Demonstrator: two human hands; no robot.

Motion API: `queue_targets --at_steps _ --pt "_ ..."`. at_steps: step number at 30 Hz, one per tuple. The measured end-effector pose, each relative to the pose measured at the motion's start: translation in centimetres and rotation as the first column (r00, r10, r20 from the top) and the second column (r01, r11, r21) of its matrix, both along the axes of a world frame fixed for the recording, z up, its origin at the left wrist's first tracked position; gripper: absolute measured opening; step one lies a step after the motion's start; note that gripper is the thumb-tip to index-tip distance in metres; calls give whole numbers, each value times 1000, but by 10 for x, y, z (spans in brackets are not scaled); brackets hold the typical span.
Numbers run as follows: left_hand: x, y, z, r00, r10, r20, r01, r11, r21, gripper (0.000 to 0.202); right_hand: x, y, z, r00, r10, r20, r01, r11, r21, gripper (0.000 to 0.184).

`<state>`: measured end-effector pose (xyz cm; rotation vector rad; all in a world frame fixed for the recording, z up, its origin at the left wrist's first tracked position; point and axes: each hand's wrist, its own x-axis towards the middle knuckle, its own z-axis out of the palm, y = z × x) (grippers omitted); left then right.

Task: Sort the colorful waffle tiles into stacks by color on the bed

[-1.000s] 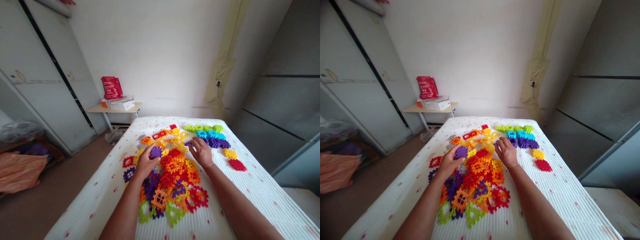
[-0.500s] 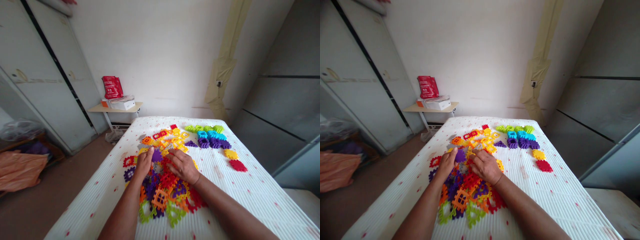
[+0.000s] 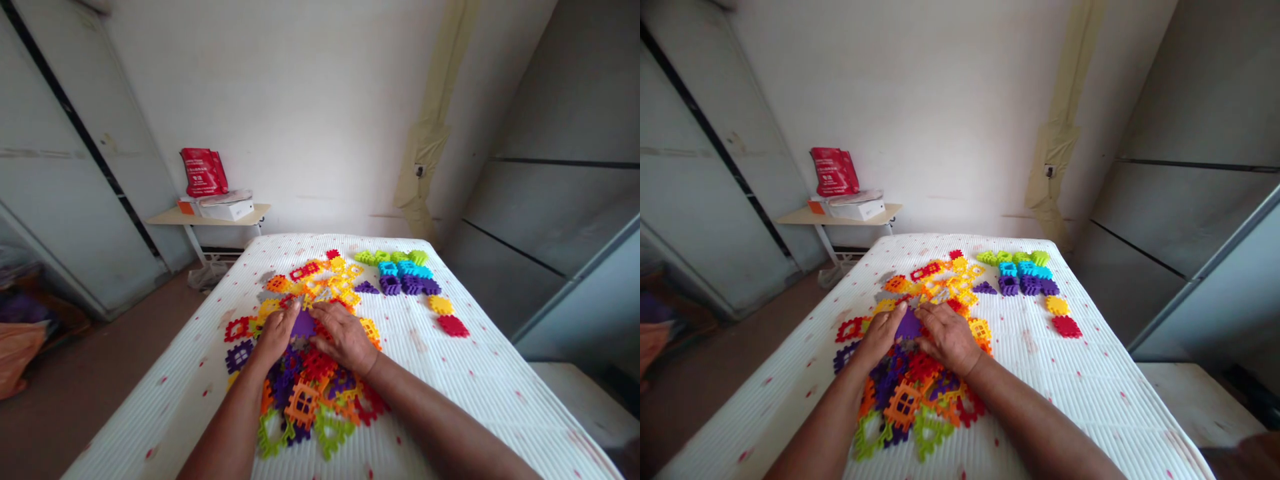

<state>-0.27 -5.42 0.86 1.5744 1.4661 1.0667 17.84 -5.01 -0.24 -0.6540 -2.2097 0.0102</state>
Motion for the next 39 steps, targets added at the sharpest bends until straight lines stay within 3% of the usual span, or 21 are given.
queue_targets --at_steps 6,8,10,12,15,17,18,20,25,39 --pt "-2 3 -1 998 64 -3 -64 998 26 53 6 6 14 999 -32 16 33 999 -7 38" --pt "-6 4 0 991 131 6 -131 990 57 55 24 21 23 991 -124 -42 123 992 -4 35" --pt "-10 5 1 979 202 25 -203 974 96 54 56 40 30 942 -304 -143 304 952 -27 33" --pt "-14 6 1 962 266 61 -271 955 121 51 100 57 34 782 -563 -268 559 823 -97 32" --pt "-15 7 1 944 309 120 -322 941 110 47 168 68 26 463 -851 -247 829 514 -221 33" --pt "-14 7 1 938 320 134 -334 937 100 46 202 67 13 271 -953 -138 912 300 -279 33" --pt "-13 7 1 937 323 132 -337 936 99 45 214 66 6 209 -975 -69 927 220 -303 33" --pt "-13 7 1 936 329 123 -342 935 100 44 226 63 -7 143 -988 52 939 119 -322 34" --pt "-15 9 -4 933 338 127 -351 931 103 41 223 64 -18 124 -969 212 961 64 -268 34" --pt "-12 8 -2 925 347 155 -363 927 92 38 214 69 -15 111 -936 334 969 28 -245 35"
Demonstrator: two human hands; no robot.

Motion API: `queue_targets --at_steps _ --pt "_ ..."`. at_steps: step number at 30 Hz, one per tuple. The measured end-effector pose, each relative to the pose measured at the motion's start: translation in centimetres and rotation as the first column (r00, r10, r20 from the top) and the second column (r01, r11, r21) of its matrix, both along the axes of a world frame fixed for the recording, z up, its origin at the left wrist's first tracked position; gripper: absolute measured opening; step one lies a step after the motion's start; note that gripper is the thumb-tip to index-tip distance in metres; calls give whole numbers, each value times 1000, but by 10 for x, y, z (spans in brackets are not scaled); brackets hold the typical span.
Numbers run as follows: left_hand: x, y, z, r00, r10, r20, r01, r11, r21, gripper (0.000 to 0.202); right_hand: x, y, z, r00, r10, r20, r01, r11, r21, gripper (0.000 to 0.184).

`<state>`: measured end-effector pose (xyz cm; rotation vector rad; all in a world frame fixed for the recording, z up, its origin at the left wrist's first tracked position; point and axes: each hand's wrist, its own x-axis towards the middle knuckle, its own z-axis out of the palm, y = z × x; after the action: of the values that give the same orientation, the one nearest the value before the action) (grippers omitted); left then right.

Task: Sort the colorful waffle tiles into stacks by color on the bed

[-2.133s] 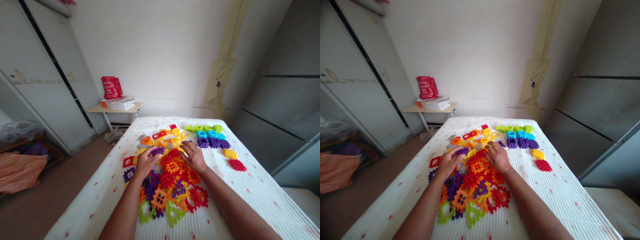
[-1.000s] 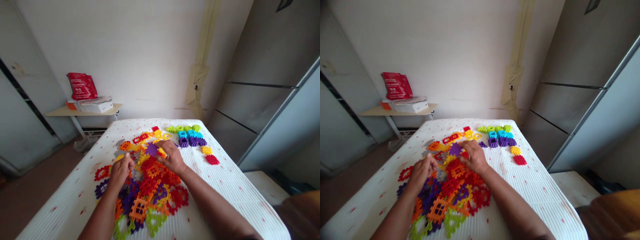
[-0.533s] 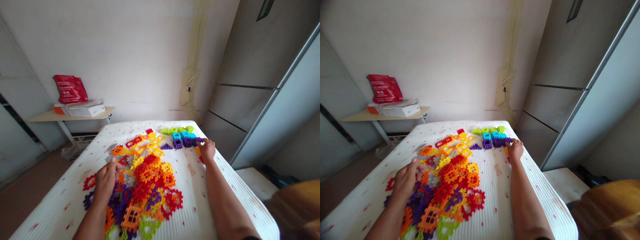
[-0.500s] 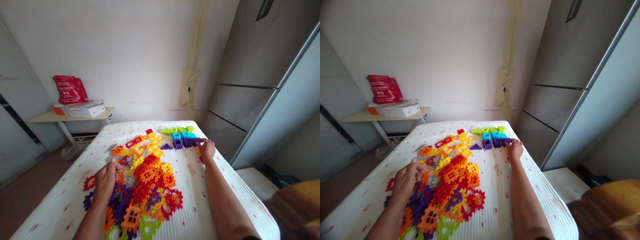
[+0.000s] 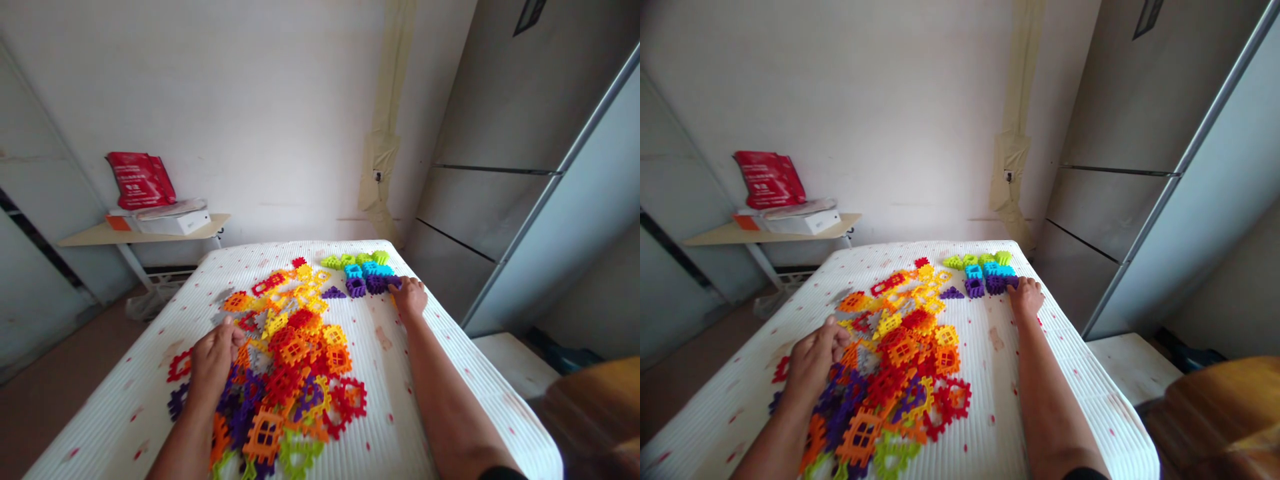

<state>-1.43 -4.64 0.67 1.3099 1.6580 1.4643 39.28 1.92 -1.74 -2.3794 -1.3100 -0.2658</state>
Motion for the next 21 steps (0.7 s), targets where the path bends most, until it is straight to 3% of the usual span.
queue_targets --at_steps 15,21 --pt "-1 1 -3 1000 -19 -11 19 1000 24 34 -3 0 -1 1000 9 -7 -9 1000 -19 40" --pt "4 -2 3 1000 -21 21 20 999 35 35 -3 2 -3 1000 19 -20 -19 1000 -20 41"
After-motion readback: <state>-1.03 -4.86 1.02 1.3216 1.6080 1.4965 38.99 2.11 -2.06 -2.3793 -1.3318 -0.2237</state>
